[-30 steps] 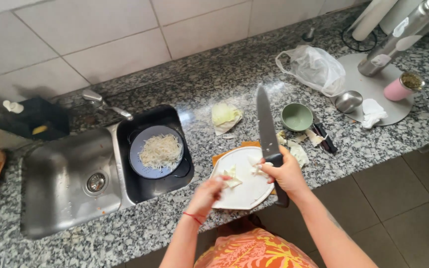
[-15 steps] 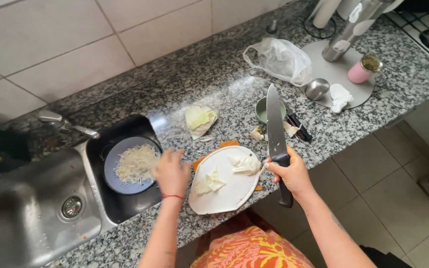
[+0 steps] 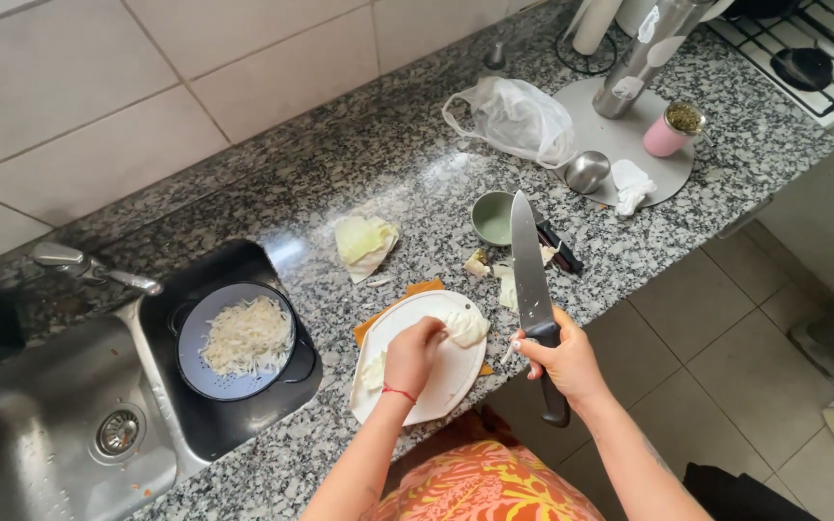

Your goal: Shredding cabbage into fine strips using a knife on a cutting board and moving the shredded pieces to a plate.

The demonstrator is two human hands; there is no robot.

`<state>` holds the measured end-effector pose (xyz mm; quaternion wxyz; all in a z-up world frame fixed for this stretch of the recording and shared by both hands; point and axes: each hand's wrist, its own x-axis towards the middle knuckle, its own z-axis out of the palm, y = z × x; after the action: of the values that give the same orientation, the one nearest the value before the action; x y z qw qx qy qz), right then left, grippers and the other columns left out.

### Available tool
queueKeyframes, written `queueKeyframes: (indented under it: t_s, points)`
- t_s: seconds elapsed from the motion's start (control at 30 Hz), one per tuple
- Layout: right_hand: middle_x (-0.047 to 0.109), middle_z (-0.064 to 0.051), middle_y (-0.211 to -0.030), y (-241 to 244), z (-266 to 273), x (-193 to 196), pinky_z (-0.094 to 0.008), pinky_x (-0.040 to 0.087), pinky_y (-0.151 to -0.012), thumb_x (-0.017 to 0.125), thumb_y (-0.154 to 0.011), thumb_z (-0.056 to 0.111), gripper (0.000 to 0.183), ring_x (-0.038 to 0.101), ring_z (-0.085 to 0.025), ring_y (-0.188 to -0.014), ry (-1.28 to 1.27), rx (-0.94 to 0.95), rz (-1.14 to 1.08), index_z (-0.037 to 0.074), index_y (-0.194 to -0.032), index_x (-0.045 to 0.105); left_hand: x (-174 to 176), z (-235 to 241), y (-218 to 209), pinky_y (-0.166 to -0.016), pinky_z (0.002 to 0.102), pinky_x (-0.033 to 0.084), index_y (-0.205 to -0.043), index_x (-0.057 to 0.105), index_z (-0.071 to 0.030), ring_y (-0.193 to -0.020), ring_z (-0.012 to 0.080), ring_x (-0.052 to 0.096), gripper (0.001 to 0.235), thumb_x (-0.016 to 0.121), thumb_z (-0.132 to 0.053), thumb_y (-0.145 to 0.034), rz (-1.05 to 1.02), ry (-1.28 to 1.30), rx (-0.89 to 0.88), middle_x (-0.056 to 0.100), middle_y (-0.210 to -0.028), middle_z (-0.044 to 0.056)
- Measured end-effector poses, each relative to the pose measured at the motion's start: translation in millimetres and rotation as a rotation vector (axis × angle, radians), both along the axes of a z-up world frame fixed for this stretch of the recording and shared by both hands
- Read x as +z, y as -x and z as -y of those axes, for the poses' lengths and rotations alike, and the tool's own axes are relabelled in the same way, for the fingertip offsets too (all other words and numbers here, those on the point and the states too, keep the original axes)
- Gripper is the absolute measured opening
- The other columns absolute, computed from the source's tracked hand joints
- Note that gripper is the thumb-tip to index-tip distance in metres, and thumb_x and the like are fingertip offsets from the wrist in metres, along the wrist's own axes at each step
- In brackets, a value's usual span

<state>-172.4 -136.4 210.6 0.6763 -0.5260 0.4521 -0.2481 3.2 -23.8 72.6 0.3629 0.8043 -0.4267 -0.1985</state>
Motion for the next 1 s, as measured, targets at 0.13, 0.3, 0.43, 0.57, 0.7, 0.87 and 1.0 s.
queueKeyframes:
  t_s: [0.13,0.3,0.43,0.57,0.7,0.87,1.0]
  points:
    - [0.064,-0.016,-0.072,-0.7,-3.0,-9.5,-0.032,0.050,-0.032,0.073,-0.063,-0.013,0.037,0.048,-0.016,-0.030,-0.026,0.013,0.009,0.000,-0.093,0.057,9.4,-10.0,1.2,-0.062,0.021,0.054,-0.099,0.064,-0.010,-0.069,0.0147,0.069,0.015,0.066,-0.016,-0.085,-0.758,0.124,0.245,0.073,-0.084,0.010]
    - [0.064,-0.015,-0.071,-12.0,-8.0,-11.0,-0.030,0.049,-0.031,0.073,-0.063,-0.012,0.036,0.049,-0.016,-0.030,-0.024,0.076,0.024,0.001,-0.093,0.058,1.9,-16.9,-0.8,-0.068,0.025,0.058,-0.113,0.060,0.001,-0.078,0.0195,0.071,0.026,0.058,-0.006,-0.089,-1.134,0.255,0.356,0.070,-0.095,0.016]
    - [0.064,-0.016,-0.071,-11.2,-6.0,-27.8,-0.030,0.049,-0.032,0.073,-0.063,-0.013,0.037,0.049,-0.016,-0.030,-0.034,0.095,0.030,0.000,-0.095,0.059,24.6,-21.3,1.0,-0.068,0.024,0.058,-0.105,0.064,-0.003,-0.075,0.0181,0.070,0.019,0.054,-0.006,-0.089,-0.870,0.153,0.340,0.070,-0.088,0.014]
    - [0.064,-0.015,-0.071,-10.4,-5.9,-26.2,-0.030,0.050,-0.032,0.072,-0.064,-0.012,0.037,0.049,-0.016,-0.031,-0.031,0.102,0.023,0.001,-0.095,0.059,-11.3,-7.6,19.9,-0.076,0.040,0.054,-0.099,0.061,-0.014,-0.084,0.0279,0.064,0.015,0.058,-0.021,-0.087,-0.049,-0.152,-0.044,0.063,-0.081,0.007]
    - [0.064,-0.014,-0.071,-7.2,-4.9,-22.5,-0.030,0.050,-0.033,0.072,-0.064,-0.013,0.037,0.049,-0.015,-0.031,-0.048,0.094,0.027,0.002,-0.095,0.059,-52.5,1.2,45.3,-0.064,0.034,0.052,-0.090,0.057,-0.012,-0.078,0.0233,0.058,0.034,0.074,-0.032,-0.068,0.640,-0.131,-0.268,0.054,-0.079,0.004]
    - [0.064,-0.015,-0.071,-2.6,-2.5,-27.0,-0.031,0.050,-0.032,0.073,-0.063,-0.013,0.036,0.049,-0.016,-0.030,-0.055,0.085,0.032,0.002,-0.094,0.059,-31.6,-11.8,33.1,-0.064,0.041,0.048,-0.082,0.057,-0.005,-0.074,0.0323,0.057,0.012,0.056,-0.017,-0.082,0.331,-0.082,-0.153,0.056,-0.072,0.012]
    - [0.064,-0.015,-0.072,-4.5,-2.0,-21.1,-0.031,0.050,-0.032,0.073,-0.063,-0.013,0.037,0.049,-0.016,-0.031,-0.072,0.066,0.029,0.001,-0.094,0.059,53.7,-51.9,-29.7,-0.073,0.040,0.047,-0.100,0.059,-0.019,-0.077,0.0307,0.062,0.018,0.046,-0.031,-0.093,-0.397,-0.052,0.349,0.071,-0.075,0.006]
